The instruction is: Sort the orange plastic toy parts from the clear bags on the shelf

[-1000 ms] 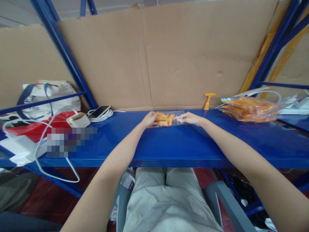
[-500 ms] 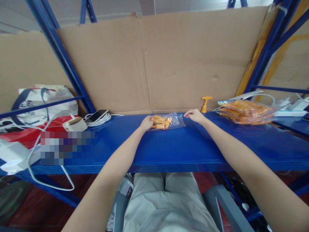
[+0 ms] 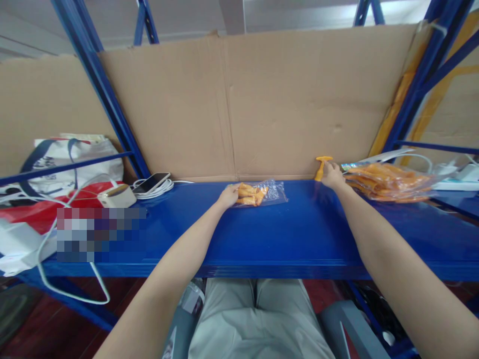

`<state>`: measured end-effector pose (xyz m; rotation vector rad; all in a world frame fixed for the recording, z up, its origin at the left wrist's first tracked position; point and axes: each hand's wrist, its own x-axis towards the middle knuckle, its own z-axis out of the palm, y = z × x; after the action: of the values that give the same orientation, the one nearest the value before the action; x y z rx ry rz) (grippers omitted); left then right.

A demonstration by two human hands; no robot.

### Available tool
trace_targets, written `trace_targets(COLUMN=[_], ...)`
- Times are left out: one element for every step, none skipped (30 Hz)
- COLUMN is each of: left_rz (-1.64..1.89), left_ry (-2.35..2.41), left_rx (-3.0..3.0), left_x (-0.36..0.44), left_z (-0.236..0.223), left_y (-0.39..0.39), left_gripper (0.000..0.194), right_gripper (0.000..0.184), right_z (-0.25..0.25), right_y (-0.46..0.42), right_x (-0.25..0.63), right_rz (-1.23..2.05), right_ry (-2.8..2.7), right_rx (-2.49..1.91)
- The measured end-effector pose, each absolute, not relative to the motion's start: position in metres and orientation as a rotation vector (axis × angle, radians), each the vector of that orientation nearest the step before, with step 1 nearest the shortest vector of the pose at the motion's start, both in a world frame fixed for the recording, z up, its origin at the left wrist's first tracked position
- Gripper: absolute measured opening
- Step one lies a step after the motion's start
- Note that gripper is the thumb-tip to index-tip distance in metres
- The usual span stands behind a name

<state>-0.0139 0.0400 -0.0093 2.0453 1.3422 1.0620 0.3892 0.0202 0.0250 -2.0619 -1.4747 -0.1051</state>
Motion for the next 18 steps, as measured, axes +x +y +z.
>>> trace_targets(left_rz=[1.052, 1.045, 1.046, 1.054, 1.065, 1.073, 1.077, 1.075, 1.071, 1.066, 1.061, 1.056, 1.051, 1.045, 1.038, 1.031, 1.036, 1.052], left_ry=[1.338, 1.334, 1.332, 1.334, 1.339, 1.346, 1.355, 1.365, 1.376, 1.39, 1.406, 1.424, 1.437, 1.441, 1.437, 1.42, 1.391, 1.356], left_rx=[2.041, 2.034, 2.026, 2.018, 2.01, 2.004, 2.001, 2.0, 2.001, 2.001, 1.998, 1.993, 1.99, 1.99, 1.995, 2.004, 2.016, 2.027], left_x=[-0.014, -0.013, -0.013, -0.013, -0.013, -0.012, -0.012, -0.012, -0.011, -0.011, -0.01, -0.01, -0.01, -0.009, -0.009, -0.01, -0.01, -0.011], left_z=[-0.009, -0.008, -0.008, -0.008, -0.008, -0.007, -0.008, -0.008, -0.008, -0.008, -0.007, -0.007, -0.007, -0.007, -0.007, -0.007, -0.007, -0.007], left_y=[0.04, 0.039, 0.039, 0.039, 0.038, 0.038, 0.038, 0.037, 0.037, 0.037, 0.037, 0.036, 0.036, 0.036, 0.035, 0.036, 0.036, 0.036], left_gripper=[0.04, 0.04, 0.041, 0.041, 0.041, 0.042, 0.042, 0.043, 0.044, 0.044, 0.044, 0.044, 0.044, 0.044, 0.043, 0.041, 0.039, 0.038], right_gripper=[0.083, 0.086, 0.088, 0.089, 0.09, 0.09, 0.088, 0.086, 0.082, 0.079, 0.076, 0.073, 0.072, 0.072, 0.073, 0.074, 0.075, 0.077], right_z=[0.027, 0.029, 0.03, 0.03, 0.029, 0.029, 0.027, 0.025, 0.023, 0.021, 0.019, 0.017, 0.015, 0.013, 0.011, 0.01, 0.009, 0.008], right_y=[0.023, 0.027, 0.031, 0.036, 0.042, 0.047, 0.053, 0.058, 0.063, 0.067, 0.071, 0.074, 0.077, 0.08, 0.081, 0.082, 0.082, 0.081], right_x=[0.388, 0.387, 0.387, 0.387, 0.387, 0.388, 0.389, 0.39, 0.391, 0.392, 0.393, 0.393, 0.394, 0.394, 0.394, 0.394, 0.394, 0.393], right_rz=[-0.085, -0.067, -0.053, -0.042, -0.03, -0.014, 0.001, 0.013, 0.024, 0.031, 0.032, 0.03, 0.029, 0.031, 0.029, 0.028, 0.028, 0.031], right_ry=[-1.473, -1.473, -1.474, -1.479, -1.488, -1.502, -1.519, -1.539, -1.558, -1.572, -1.578, -1.574, -1.566, -1.556, -1.546, -1.534, -1.525, -1.519], right_rx=[-2.067, -2.071, -2.073, -2.075, -2.076, -2.08, -2.088, -2.1, -2.114, -2.127, -2.14, -2.152, -2.162, -2.171, -2.182, -2.197, -2.213, -2.228])
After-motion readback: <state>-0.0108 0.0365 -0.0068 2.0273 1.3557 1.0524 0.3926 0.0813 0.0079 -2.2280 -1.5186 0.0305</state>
